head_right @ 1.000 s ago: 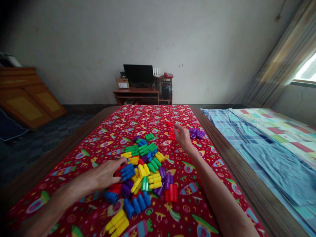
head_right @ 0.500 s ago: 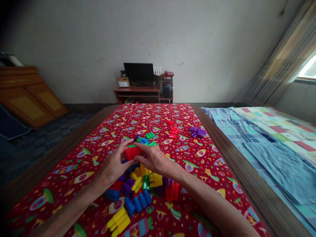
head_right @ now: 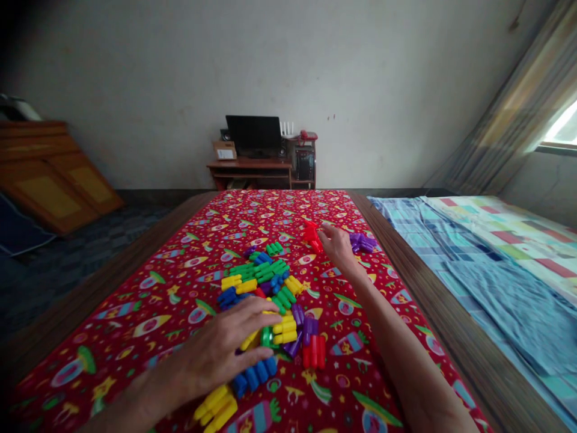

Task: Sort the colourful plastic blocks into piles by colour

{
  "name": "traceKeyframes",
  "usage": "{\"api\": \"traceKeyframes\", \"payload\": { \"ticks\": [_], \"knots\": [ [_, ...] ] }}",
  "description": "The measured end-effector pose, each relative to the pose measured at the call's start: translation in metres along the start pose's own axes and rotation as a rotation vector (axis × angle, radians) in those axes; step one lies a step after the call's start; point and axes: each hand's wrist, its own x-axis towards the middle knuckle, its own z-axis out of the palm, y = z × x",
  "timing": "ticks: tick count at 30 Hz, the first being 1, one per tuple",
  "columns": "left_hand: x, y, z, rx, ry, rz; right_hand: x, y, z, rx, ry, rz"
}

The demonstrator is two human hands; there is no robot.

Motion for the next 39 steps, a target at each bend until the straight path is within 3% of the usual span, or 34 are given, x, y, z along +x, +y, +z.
{"api": "traceKeyframes", "payload": {
  "ticks": [4,7,9,14,20,22,25,29,32,35,39],
  "knots": [
    [0.003,0.034,0.039,0.134,-0.108,0.235,0.002,-0.002,-0.005,0.097,-0.003,0.041],
    [0.008,0.039,0.066,0.256,-0.094,0.267,-0.001,-0.011,-0.005,0.095,-0.066,0.002],
    [0.011,0.037,0.071,0.330,-0.059,0.239,-0.004,-0.017,-0.005,0.084,-0.114,-0.050],
    [0.017,0.018,0.049,0.316,0.065,0.053,-0.014,-0.031,-0.004,0.099,-0.282,-0.184],
    [0.030,-0.031,0.022,-0.078,0.407,-0.321,-0.034,-0.066,-0.005,0.275,-0.855,-0.320],
    [0.032,-0.044,0.017,-0.230,0.467,-0.445,-0.042,-0.077,-0.002,0.262,-0.948,-0.390],
    [0.032,-0.055,0.011,-0.342,0.510,-0.501,-0.048,-0.082,0.006,0.187,-0.866,-0.441],
    [0.029,-0.064,0.004,-0.272,0.496,-0.476,-0.043,-0.068,0.013,0.166,-0.710,-0.369],
    [0.028,-0.065,0.003,-0.250,0.446,-0.419,-0.042,-0.061,0.016,0.229,-0.726,-0.300],
    [0.029,-0.060,0.006,-0.179,0.347,-0.345,-0.047,-0.064,0.021,0.274,-0.760,-0.328],
    [0.031,-0.060,0.006,-0.073,0.357,-0.413,-0.052,-0.067,0.026,0.227,-0.687,-0.385]
  ]
}}
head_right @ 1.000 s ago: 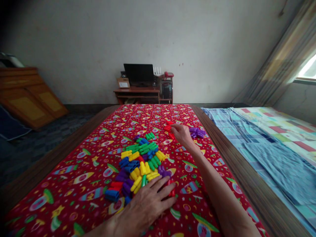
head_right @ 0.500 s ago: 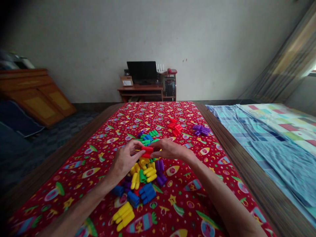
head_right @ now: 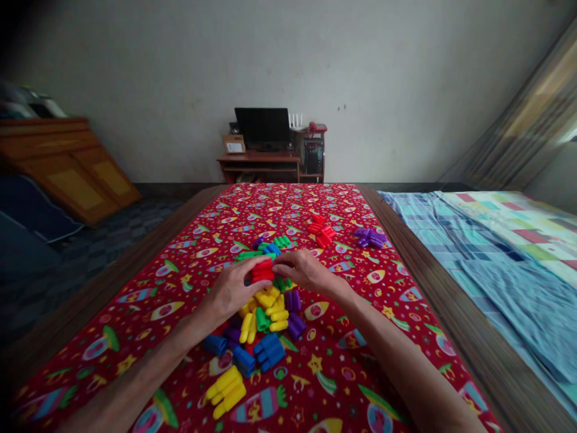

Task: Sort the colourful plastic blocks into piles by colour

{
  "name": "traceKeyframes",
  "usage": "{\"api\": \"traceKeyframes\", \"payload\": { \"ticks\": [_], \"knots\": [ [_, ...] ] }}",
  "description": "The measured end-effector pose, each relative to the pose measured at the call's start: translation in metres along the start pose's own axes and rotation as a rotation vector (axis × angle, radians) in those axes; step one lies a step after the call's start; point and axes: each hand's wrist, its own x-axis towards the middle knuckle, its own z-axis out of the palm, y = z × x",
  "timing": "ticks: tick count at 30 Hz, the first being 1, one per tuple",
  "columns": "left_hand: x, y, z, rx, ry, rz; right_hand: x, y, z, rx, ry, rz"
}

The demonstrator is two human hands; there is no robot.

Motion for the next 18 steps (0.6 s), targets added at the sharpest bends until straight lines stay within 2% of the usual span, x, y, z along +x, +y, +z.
{"api": "traceKeyframes", "payload": {
  "ticks": [4,9,12,15,18],
  "knots": [
    [0.004,-0.006,-0.008,0.051,0.044,-0.044,-0.002,0.002,-0.003,0.006,-0.037,0.033],
    [-0.001,-0.002,-0.002,0.042,-0.014,0.140,-0.001,-0.014,0.006,0.059,0.094,-0.007],
    [-0.005,-0.002,0.002,0.047,0.000,0.221,0.003,-0.011,0.007,0.078,0.148,0.044],
    [-0.004,-0.010,-0.001,0.089,0.024,0.230,0.005,0.011,-0.006,0.057,0.330,0.208],
    [-0.005,-0.021,-0.003,0.186,-0.087,0.238,0.001,0.047,-0.027,-0.023,0.628,0.388]
  ]
}}
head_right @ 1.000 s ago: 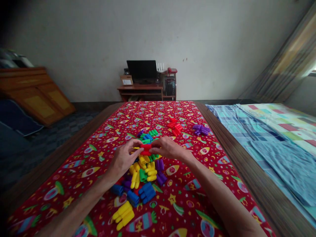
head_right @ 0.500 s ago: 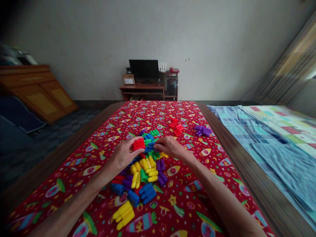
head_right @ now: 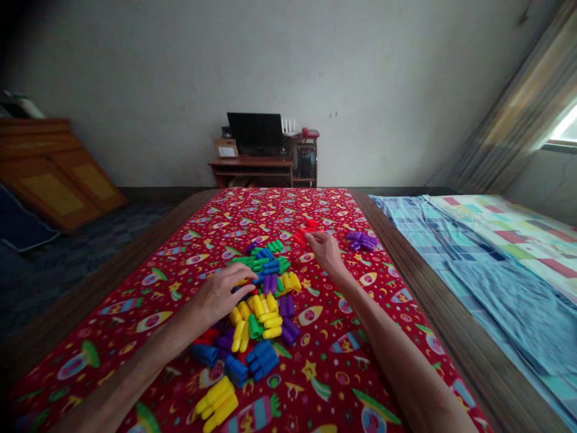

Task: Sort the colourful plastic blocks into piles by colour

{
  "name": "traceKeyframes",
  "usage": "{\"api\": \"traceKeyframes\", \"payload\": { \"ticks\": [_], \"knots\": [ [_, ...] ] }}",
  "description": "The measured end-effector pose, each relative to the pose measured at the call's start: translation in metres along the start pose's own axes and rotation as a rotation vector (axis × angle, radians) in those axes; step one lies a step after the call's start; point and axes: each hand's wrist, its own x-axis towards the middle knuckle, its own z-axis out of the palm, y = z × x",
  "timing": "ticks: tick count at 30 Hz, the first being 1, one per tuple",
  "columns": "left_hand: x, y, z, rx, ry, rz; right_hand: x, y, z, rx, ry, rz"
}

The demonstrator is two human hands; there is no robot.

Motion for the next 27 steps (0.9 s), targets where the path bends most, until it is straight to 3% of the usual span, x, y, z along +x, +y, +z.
{"api": "traceKeyframes", "payload": {
  "ticks": [2,4,8,11,16,19,21,23,27],
  "knots": [
    [-0.003,-0.004,0.003,0.059,-0.075,0.008,0.010,0.023,-0.009,-0.041,0.141,0.060],
    [-0.006,-0.006,0.008,0.108,-0.098,0.010,0.014,0.042,-0.016,-0.065,0.195,0.120],
    [-0.009,-0.006,0.015,0.191,-0.129,0.026,0.013,0.061,-0.021,-0.244,0.094,0.168],
    [-0.008,-0.006,0.013,0.188,-0.135,0.012,0.009,0.062,-0.021,-0.342,0.053,0.109],
    [-0.003,-0.010,0.001,0.106,-0.174,-0.122,0.007,0.049,-0.023,-0.535,0.132,-0.087],
    [0.000,-0.014,-0.006,0.010,-0.176,-0.202,0.004,0.025,-0.018,-0.452,0.117,-0.216],
    [0.003,-0.015,-0.010,-0.063,-0.123,-0.233,-0.005,0.003,-0.009,-0.338,0.015,-0.316],
    [0.004,-0.016,-0.014,-0.127,-0.043,-0.235,-0.018,-0.021,0.003,-0.218,-0.168,-0.422],
    [0.007,-0.008,-0.024,-0.187,0.115,-0.175,-0.050,-0.052,0.027,-0.096,-0.444,-0.610]
  ]
}}
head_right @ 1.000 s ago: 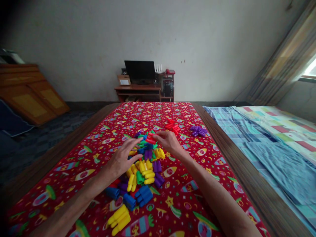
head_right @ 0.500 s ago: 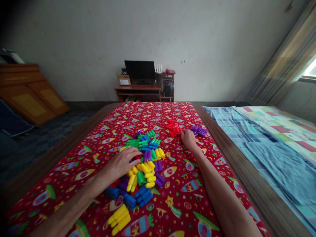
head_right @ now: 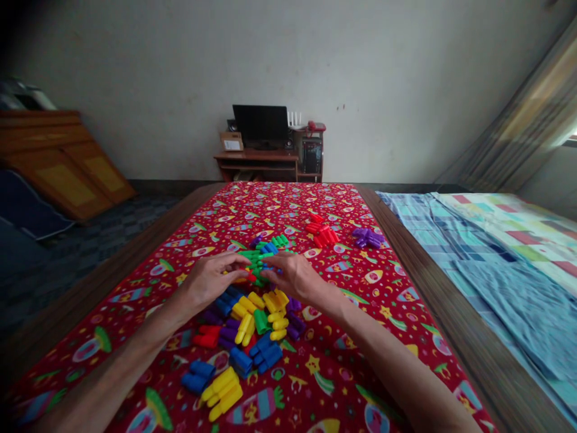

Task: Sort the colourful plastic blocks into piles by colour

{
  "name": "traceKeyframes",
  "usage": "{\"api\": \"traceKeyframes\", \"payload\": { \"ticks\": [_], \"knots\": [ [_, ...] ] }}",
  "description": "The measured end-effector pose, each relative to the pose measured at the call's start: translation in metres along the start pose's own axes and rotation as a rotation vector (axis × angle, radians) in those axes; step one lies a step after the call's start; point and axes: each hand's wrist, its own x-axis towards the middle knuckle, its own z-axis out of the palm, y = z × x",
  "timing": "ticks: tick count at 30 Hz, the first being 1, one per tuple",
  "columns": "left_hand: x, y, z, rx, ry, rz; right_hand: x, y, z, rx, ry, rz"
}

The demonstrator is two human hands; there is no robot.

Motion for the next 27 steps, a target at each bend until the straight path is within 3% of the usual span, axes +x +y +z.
{"api": "traceKeyframes", "payload": {
  "ticks": [5,8,14,17,24,27],
  "knots": [
    [-0.003,0.022,-0.004,-0.063,0.049,0.059,-0.006,-0.014,0.021,-0.118,-0.084,-0.060],
    [-0.004,0.024,-0.004,-0.053,0.021,0.080,-0.008,-0.013,0.026,-0.212,-0.088,-0.050],
    [-0.003,-0.006,-0.009,0.190,-0.249,-0.047,-0.006,-0.014,0.029,-0.295,-0.125,-0.035],
    [-0.004,-0.010,-0.011,0.274,-0.343,-0.102,-0.007,-0.014,0.028,-0.308,-0.132,-0.048],
    [-0.004,0.018,-0.010,0.036,-0.180,-0.039,-0.008,-0.019,0.026,-0.259,-0.114,-0.030],
    [-0.003,0.020,-0.012,-0.012,-0.088,-0.020,-0.008,-0.022,0.025,-0.272,-0.125,-0.004]
  ]
}}
